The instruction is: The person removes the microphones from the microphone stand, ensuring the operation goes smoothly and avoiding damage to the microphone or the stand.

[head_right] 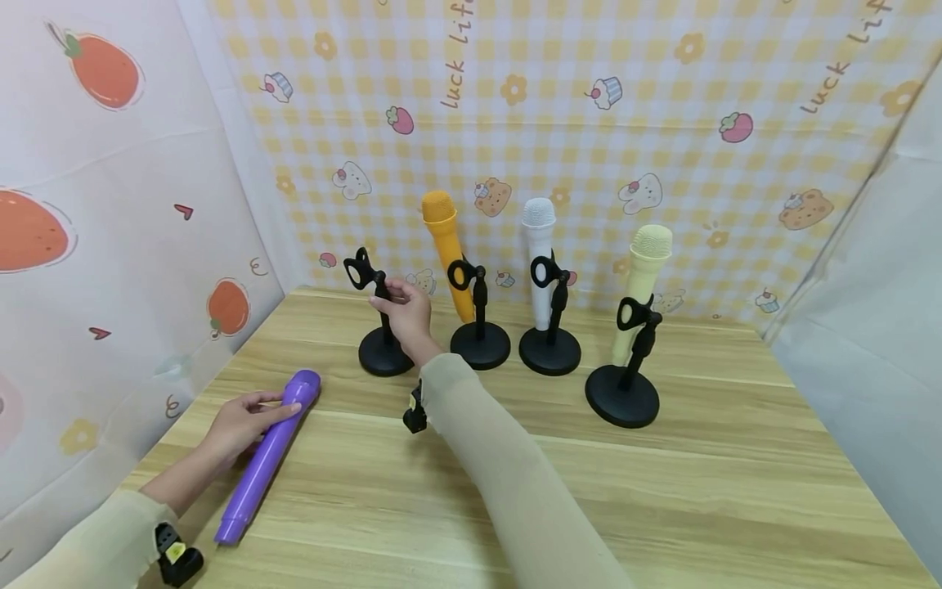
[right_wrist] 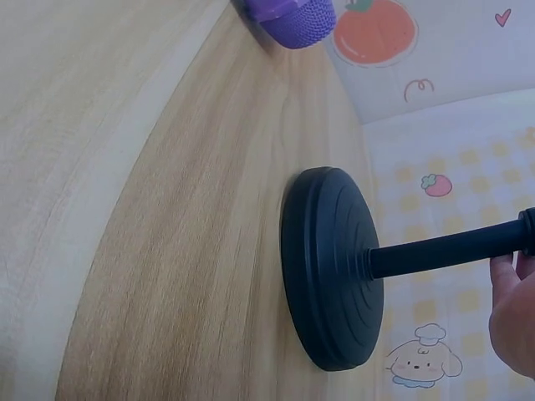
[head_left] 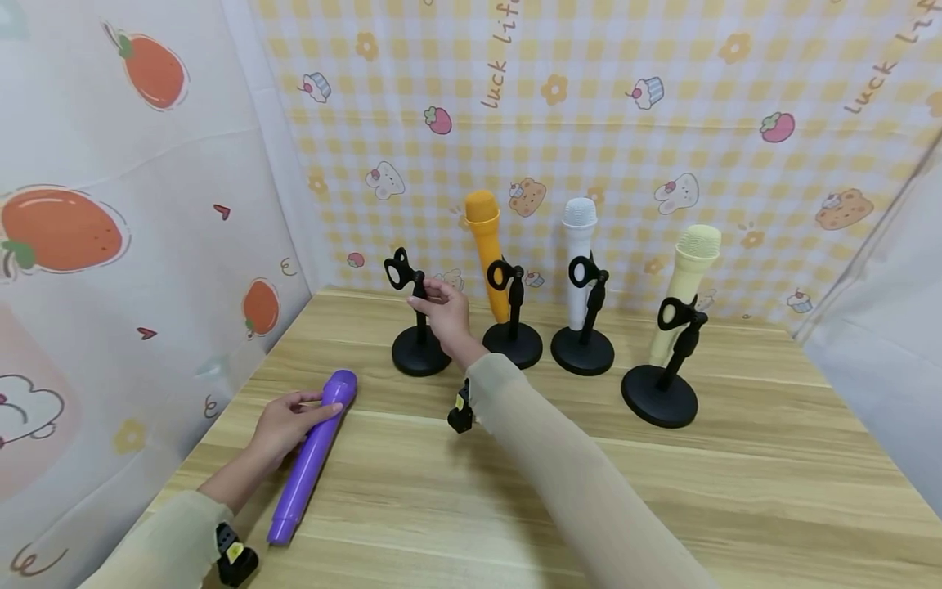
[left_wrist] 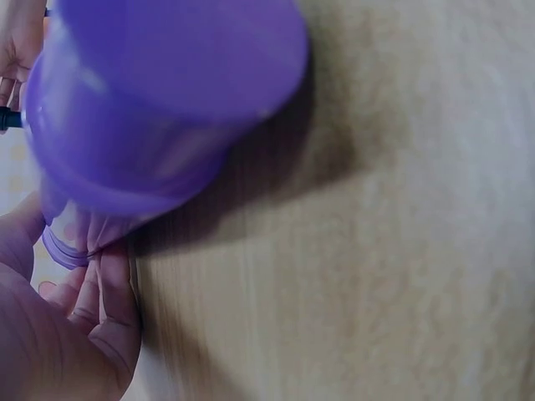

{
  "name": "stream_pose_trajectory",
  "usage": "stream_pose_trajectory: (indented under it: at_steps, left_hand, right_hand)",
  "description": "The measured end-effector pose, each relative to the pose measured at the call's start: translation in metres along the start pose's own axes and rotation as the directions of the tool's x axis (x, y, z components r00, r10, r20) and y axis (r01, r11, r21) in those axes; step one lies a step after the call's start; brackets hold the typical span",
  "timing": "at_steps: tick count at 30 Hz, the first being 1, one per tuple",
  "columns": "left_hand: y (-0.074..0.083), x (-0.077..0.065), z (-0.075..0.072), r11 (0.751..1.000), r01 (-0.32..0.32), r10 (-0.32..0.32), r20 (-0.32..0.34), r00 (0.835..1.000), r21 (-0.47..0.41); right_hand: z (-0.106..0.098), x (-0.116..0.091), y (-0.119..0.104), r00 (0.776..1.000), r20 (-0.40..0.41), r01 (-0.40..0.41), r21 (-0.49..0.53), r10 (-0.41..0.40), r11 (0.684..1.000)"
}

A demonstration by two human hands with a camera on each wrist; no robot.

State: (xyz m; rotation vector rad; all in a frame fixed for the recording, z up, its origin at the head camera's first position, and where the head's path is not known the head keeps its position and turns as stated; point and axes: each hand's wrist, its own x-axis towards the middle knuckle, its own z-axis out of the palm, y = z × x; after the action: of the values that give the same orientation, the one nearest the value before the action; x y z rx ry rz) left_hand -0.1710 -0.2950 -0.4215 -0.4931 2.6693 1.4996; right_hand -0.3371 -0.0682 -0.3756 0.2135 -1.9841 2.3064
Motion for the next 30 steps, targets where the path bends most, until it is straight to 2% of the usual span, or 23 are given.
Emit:
stream_pose_trajectory:
  at_steps: [16, 30]
  left_hand:
    - [-0.0002, 0.0005, 0.0023, 1.000, 0.013, -0.013, -0.022, 1.000, 0.007]
    - [0.0026, -0.0021, -0.0021, 1.000, 0.022, -0.022, 0.001, 1.000, 0.021]
  right_hand:
    - [-0.0007, 0.0024, 0.0039, 1.000, 0.008, 0.029, -0.047, -0.028, 0.998]
    - [-0.0028, 0.0020, 0.0028, 1.000, 0.027, 0.005, -0.040, -0.004, 0.999]
